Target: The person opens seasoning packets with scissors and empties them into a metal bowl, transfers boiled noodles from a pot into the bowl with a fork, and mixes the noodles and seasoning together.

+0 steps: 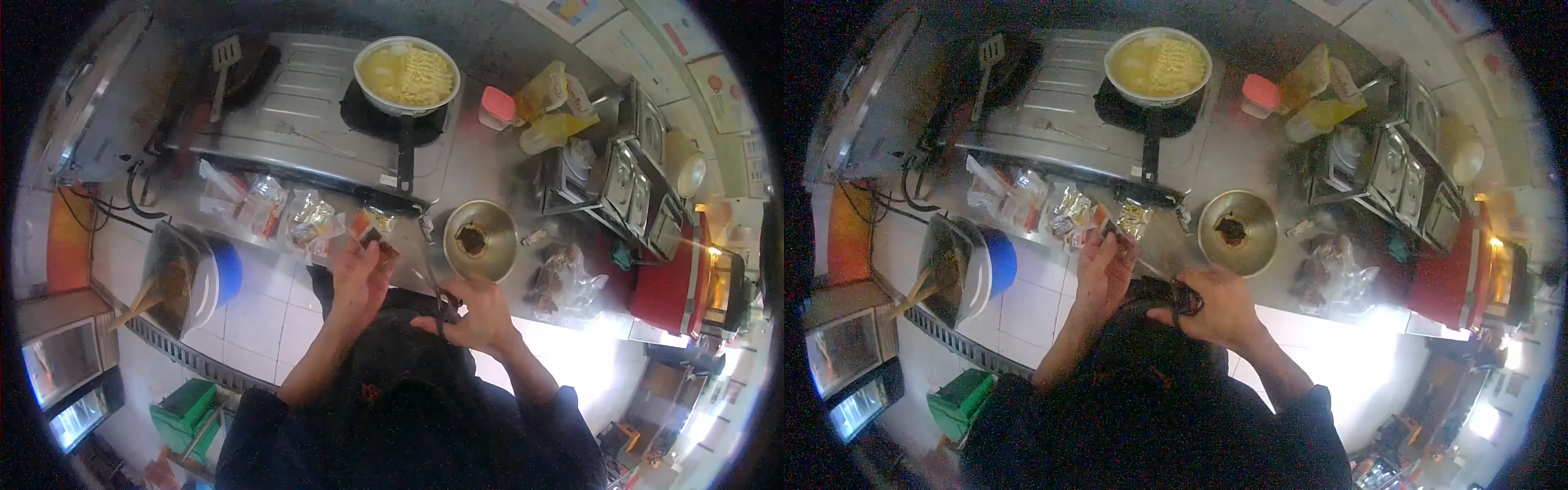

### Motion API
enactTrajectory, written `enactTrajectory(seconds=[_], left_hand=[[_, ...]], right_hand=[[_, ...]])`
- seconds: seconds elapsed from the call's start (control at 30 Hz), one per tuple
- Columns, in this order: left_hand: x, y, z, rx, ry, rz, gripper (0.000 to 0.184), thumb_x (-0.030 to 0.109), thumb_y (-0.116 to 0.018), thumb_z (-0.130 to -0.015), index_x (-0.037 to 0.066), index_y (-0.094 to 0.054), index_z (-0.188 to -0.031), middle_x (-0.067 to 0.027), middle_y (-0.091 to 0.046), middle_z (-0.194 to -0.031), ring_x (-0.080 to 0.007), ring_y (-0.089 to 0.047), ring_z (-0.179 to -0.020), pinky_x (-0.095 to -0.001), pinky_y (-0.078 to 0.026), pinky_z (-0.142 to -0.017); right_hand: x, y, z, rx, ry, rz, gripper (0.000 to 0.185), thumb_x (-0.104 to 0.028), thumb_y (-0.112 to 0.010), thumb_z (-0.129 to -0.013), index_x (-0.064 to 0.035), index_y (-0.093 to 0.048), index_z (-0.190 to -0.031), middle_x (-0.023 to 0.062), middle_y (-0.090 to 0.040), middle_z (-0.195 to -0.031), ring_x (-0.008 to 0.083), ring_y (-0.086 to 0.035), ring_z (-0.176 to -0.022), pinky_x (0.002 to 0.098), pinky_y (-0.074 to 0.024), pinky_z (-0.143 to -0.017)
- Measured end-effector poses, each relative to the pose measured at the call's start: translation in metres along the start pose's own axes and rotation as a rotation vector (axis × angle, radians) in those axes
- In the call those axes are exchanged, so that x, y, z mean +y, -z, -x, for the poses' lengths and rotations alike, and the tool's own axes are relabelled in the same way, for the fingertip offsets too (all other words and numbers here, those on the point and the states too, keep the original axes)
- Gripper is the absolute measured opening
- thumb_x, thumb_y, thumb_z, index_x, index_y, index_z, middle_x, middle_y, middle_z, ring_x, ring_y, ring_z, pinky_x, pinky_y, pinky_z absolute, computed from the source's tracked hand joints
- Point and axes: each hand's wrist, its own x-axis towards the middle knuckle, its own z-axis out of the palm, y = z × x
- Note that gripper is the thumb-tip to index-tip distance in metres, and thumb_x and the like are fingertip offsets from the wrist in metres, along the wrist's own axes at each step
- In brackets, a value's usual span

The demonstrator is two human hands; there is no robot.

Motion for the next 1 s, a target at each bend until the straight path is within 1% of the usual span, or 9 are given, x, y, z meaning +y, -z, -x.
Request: enactTrajectory(seconds=[0.1,0.17,0.23,0.57,0.67,0.73,0.9,0.97,1.0], left_hand=[[-0.005,-0.010,0.003,-0.047,-0.011,-0.032,0.039,0.006,-0.056,-0.097,0.008,-0.046,-0.135,-0.0054,-0.059,-0.124,-0.0183,-0.059,-0.114,-0.0352,-0.049,-0.099],[-0.009,-0.010,0.004,-0.062,-0.008,-0.083,0.041,0.008,-0.050,-0.100,0.007,-0.041,-0.140,-0.0078,-0.058,-0.127,-0.0183,-0.058,-0.116,-0.0363,-0.048,-0.103],[-0.011,-0.014,0.007,-0.072,-0.002,-0.077,0.040,0.009,-0.051,-0.100,0.007,-0.041,-0.139,-0.0080,-0.057,-0.128,-0.0190,-0.058,-0.117,-0.0366,-0.048,-0.103],[-0.015,-0.017,0.005,-0.011,-0.006,-0.016,0.038,0.003,-0.053,-0.098,0.006,-0.044,-0.135,-0.0098,-0.058,-0.128,-0.0210,-0.057,-0.118,-0.0394,-0.045,-0.104],[-0.012,-0.023,0.005,-0.096,-0.009,0.025,0.037,0.003,-0.053,-0.098,0.005,-0.044,-0.134,-0.0107,-0.058,-0.128,-0.0217,-0.058,-0.118,-0.0401,-0.045,-0.105],[-0.012,-0.024,0.004,-0.080,-0.019,0.029,0.037,0.003,-0.053,-0.098,0.005,-0.044,-0.134,-0.0107,-0.058,-0.128,-0.0221,-0.058,-0.118,-0.0406,-0.044,-0.105],[-0.011,-0.018,0.000,-0.045,-0.001,0.018,0.038,0.003,-0.053,-0.098,0.005,-0.043,-0.135,-0.0109,-0.058,-0.128,-0.0226,-0.058,-0.117,-0.0414,-0.044,-0.106],[-0.009,-0.020,-0.003,-0.156,-0.054,-0.017,0.049,0.007,-0.053,-0.099,0.012,-0.036,-0.146,-0.0071,-0.054,-0.134,-0.0204,-0.055,-0.122,-0.0393,-0.045,-0.106],[-0.009,-0.019,-0.004,-0.155,-0.055,-0.016,0.049,0.007,-0.053,-0.099,0.012,-0.036,-0.146,-0.0071,-0.054,-0.134,-0.0204,-0.055,-0.122,-0.0393,-0.045,-0.106]], right_hand=[[0.001,0.002,0.001,-0.033,0.031,0.109,0.056,-0.059,-0.073,-0.077,-0.0068,-0.067,-0.095,0.0172,-0.064,-0.073,0.0365,-0.066,-0.069,0.0434,-0.0536,-0.062],[0.001,0.001,-0.001,-0.039,0.023,0.148,0.056,-0.060,-0.071,-0.077,-0.0076,-0.067,-0.095,0.0186,-0.063,-0.072,0.0382,-0.066,-0.069,0.0450,-0.0538,-0.062],[-0.002,-0.001,-0.004,0.109,0.102,0.202,0.047,-0.045,-0.084,-0.070,-0.0050,-0.066,-0.087,0.0089,-0.058,-0.062,0.0267,-0.062,-0.056,0.0382,-0.0488,-0.053],[-0.008,0.008,-0.010,0.061,0.108,0.224,0.044,-0.046,-0.081,-0.074,-0.0063,-0.066,-0.087,0.0107,-0.057,-0.061,0.0277,-0.062,-0.056,0.0389,-0.0491,-0.052],[-0.009,0.010,-0.013,0.055,0.099,0.244,0.043,-0.045,-0.082,-0.073,-0.0067,-0.066,-0.085,0.0108,-0.058,-0.060,0.0284,-0.063,-0.055,0.0392,-0.0491,-0.051],[-0.008,0.010,-0.013,-0.042,0.008,0.224,0.048,-0.055,-0.072,-0.078,-0.0132,-0.067,-0.102,0.0201,-0.064,-0.074,0.0395,-0.066,-0.068,0.0487,-0.0530,-0.058],[-0.011,0.009,-0.016,-0.003,0.028,0.181,0.043,-0.051,-0.073,-0.079,-0.0122,-0.068,-0.097,0.0201,-0.064,-0.073,0.0394,-0.065,-0.067,0.0486,-0.0519,-0.056],[-0.010,0.007,-0.016,0.015,0.026,0.146,0.041,-0.050,-0.073,-0.080,-0.0116,-0.067,-0.095,0.0202,-0.063,-0.072,0.0394,-0.065,-0.066,0.0483,-0.0515,-0.055],[-0.007,0.006,-0.016,0.024,0.053,0.149,0.040,-0.048,-0.073,-0.080,-0.0108,-0.067,-0.093,0.0199,-0.063,-0.072,0.0394,-0.065,-0.065,0.0481,-0.0512,-0.055]])
